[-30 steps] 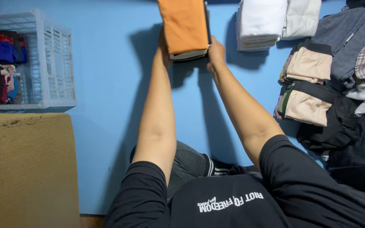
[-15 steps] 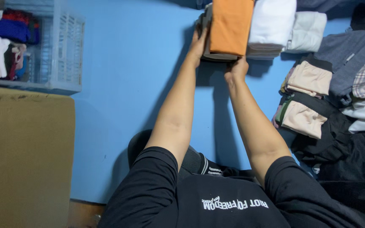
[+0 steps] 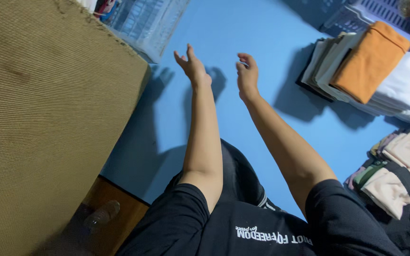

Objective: The person sits on the floor and folds several pieces of underwear and a white t-shirt one by one. They place each folded item into neat stacks on the floor, then move the stacks into a plastic basket.

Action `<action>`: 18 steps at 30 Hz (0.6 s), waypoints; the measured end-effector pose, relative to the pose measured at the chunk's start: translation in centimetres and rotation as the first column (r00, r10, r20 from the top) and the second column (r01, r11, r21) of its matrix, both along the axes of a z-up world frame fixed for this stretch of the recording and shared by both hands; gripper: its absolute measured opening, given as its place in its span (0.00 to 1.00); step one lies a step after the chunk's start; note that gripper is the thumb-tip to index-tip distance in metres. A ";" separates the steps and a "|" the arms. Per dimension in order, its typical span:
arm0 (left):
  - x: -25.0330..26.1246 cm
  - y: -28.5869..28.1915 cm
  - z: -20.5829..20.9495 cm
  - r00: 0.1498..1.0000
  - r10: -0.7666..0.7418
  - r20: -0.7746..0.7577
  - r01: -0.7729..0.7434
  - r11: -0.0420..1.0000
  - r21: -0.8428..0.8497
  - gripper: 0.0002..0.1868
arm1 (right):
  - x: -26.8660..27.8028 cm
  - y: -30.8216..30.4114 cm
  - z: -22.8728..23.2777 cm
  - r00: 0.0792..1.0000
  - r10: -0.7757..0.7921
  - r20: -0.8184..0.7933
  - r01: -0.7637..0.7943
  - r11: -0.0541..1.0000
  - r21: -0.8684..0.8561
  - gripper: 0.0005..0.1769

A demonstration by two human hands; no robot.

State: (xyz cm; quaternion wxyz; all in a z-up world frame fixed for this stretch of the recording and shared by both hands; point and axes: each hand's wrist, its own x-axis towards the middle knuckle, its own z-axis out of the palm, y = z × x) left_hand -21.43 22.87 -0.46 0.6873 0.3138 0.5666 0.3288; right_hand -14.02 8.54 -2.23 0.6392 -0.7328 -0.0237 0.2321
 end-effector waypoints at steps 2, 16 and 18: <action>-3.6 2.5 0.0 0.999 0.036 0.040 -0.041 0.991 0.129 0.42 | -1.1 5.5 2.4 0.764 0.460 0.453 -0.336 0.882 -0.330 0.18; -4.1 6.7 -0.5 0.950 0.222 0.220 -0.270 0.937 0.222 0.49 | -3.2 24.9 2.4 -0.122 0.832 0.542 -0.281 0.495 -0.823 0.24; -3.8 6.6 0.0 0.965 0.220 0.144 -0.253 0.925 0.283 0.50 | -2.7 24.7 2.3 -0.170 0.828 0.534 -0.218 0.497 -0.840 0.21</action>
